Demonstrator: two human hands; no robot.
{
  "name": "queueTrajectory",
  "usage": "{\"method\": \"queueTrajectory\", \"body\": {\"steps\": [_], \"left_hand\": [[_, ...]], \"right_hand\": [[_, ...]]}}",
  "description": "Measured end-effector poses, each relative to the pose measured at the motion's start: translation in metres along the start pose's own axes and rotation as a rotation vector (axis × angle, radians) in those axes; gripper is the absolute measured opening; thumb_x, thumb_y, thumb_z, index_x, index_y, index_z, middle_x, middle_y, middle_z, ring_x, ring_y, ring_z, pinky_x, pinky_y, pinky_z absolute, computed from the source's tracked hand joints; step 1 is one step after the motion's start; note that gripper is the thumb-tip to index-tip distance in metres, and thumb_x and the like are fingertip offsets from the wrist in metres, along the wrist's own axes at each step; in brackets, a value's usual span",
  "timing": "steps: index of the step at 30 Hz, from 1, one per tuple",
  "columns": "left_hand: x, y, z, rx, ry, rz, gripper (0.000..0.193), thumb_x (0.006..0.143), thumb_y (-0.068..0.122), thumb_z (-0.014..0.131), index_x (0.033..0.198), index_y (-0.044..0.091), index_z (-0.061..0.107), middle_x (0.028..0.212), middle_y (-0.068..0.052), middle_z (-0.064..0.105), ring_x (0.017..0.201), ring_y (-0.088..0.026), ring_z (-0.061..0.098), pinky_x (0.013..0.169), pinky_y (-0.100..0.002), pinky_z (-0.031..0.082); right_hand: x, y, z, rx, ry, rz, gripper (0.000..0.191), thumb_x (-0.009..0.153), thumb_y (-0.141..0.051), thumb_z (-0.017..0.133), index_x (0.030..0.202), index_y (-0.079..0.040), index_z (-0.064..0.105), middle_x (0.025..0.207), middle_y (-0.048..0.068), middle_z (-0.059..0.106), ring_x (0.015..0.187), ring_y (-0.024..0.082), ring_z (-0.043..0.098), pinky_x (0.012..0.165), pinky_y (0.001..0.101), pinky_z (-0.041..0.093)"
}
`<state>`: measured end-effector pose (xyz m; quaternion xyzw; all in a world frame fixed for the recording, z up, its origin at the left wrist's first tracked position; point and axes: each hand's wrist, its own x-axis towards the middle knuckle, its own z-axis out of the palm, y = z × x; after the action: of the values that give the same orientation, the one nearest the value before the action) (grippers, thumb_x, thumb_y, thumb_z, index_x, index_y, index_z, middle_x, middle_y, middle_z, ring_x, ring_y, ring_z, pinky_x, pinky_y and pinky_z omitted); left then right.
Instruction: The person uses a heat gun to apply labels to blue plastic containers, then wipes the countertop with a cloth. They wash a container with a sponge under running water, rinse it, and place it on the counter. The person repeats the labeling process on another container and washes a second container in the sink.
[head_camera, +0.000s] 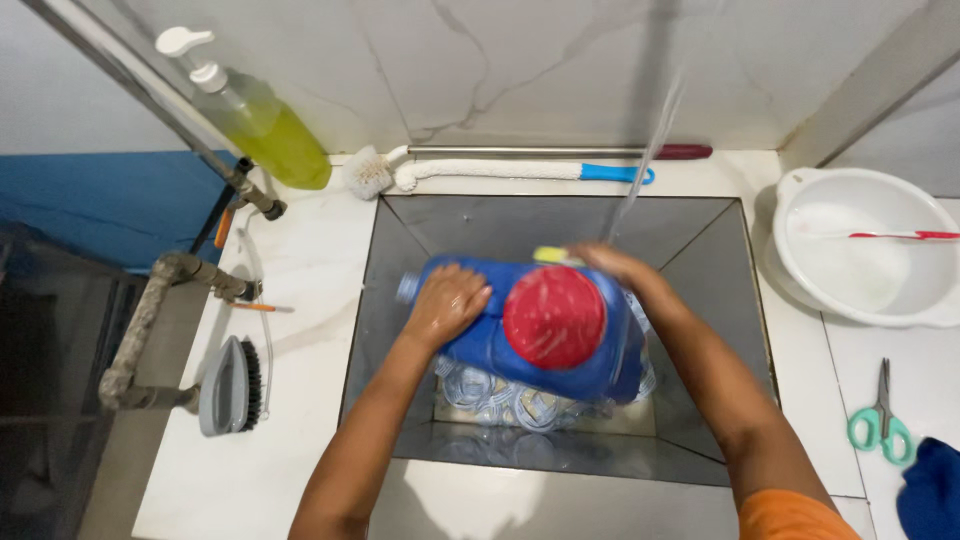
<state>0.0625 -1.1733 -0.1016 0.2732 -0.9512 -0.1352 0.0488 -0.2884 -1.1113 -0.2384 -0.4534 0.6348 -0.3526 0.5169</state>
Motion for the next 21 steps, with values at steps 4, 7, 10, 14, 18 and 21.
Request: {"method": "queueTrajectory", "body": {"steps": [4, 7, 10, 14, 18, 21], "left_hand": [[0.037, -0.006, 0.032, 0.039, 0.481, -0.015, 0.054, 0.084, 0.030, 0.067, 0.125, -0.004, 0.059, 0.137, -0.031, 0.051, 0.127, -0.052, 0.051, 0.104, -0.061, 0.040], [0.055, -0.014, 0.048, -0.357, 0.314, -0.363, 0.083, 0.082, 0.026, 0.071, 0.147, -0.006, 0.029, 0.142, -0.038, 0.041, 0.125, -0.055, 0.047, 0.102, -0.056, 0.040], [0.054, -0.008, 0.048, -0.590, 0.169, -0.484, 0.062, 0.084, 0.024, 0.067, 0.136, 0.005, 0.042, 0.123, -0.030, 0.061, 0.115, -0.047, 0.061, 0.097, -0.050, 0.049], [0.030, 0.016, 0.030, -0.570, 0.285, -0.315, 0.043, 0.086, 0.028, 0.073, 0.121, 0.007, 0.058, 0.101, -0.027, 0.072, 0.100, -0.045, 0.070, 0.083, -0.050, 0.055], [0.002, 0.023, 0.005, -0.568, 0.164, -0.349, 0.036, 0.087, 0.035, 0.073, 0.109, 0.007, 0.064, 0.091, -0.024, 0.073, 0.091, -0.042, 0.073, 0.080, -0.048, 0.054], [-0.011, 0.022, -0.002, -0.537, 0.148, -0.260, 0.038, 0.085, 0.034, 0.074, 0.110, 0.007, 0.066, 0.089, -0.024, 0.072, 0.086, -0.042, 0.073, 0.076, -0.047, 0.055]], "right_hand": [[-0.082, 0.065, 0.075, 0.669, 0.202, 0.298, 0.045, 0.101, -0.028, 0.050, 0.138, -0.004, 0.052, 0.127, 0.015, 0.062, 0.107, 0.030, 0.062, 0.091, 0.0436, 0.050], [-0.082, 0.022, 0.131, 0.766, 0.547, 0.063, 0.053, 0.099, -0.028, 0.051, 0.146, -0.005, 0.041, 0.130, 0.013, 0.057, 0.103, 0.029, 0.060, 0.085, 0.0437, 0.051], [-0.042, -0.066, 0.143, -0.201, 0.965, -0.577, 0.051, 0.099, -0.025, 0.056, 0.144, -0.004, 0.045, 0.132, 0.017, 0.056, 0.111, 0.035, 0.058, 0.093, 0.0468, 0.049], [-0.043, -0.131, 0.117, -0.763, 0.919, -0.848, 0.029, 0.090, -0.024, 0.067, 0.111, -0.003, 0.066, 0.112, 0.018, 0.065, 0.107, 0.038, 0.060, 0.094, 0.0489, 0.048], [-0.069, -0.120, 0.105, -0.641, 0.967, -0.560, 0.009, 0.102, -0.012, 0.059, 0.100, -0.007, 0.066, 0.101, 0.014, 0.065, 0.102, 0.035, 0.060, 0.095, 0.0495, 0.050], [-0.083, -0.088, 0.123, -0.654, 0.982, -0.758, 0.010, 0.101, -0.014, 0.058, 0.095, -0.007, 0.063, 0.098, 0.015, 0.064, 0.098, 0.036, 0.061, 0.091, 0.0503, 0.050]]}}
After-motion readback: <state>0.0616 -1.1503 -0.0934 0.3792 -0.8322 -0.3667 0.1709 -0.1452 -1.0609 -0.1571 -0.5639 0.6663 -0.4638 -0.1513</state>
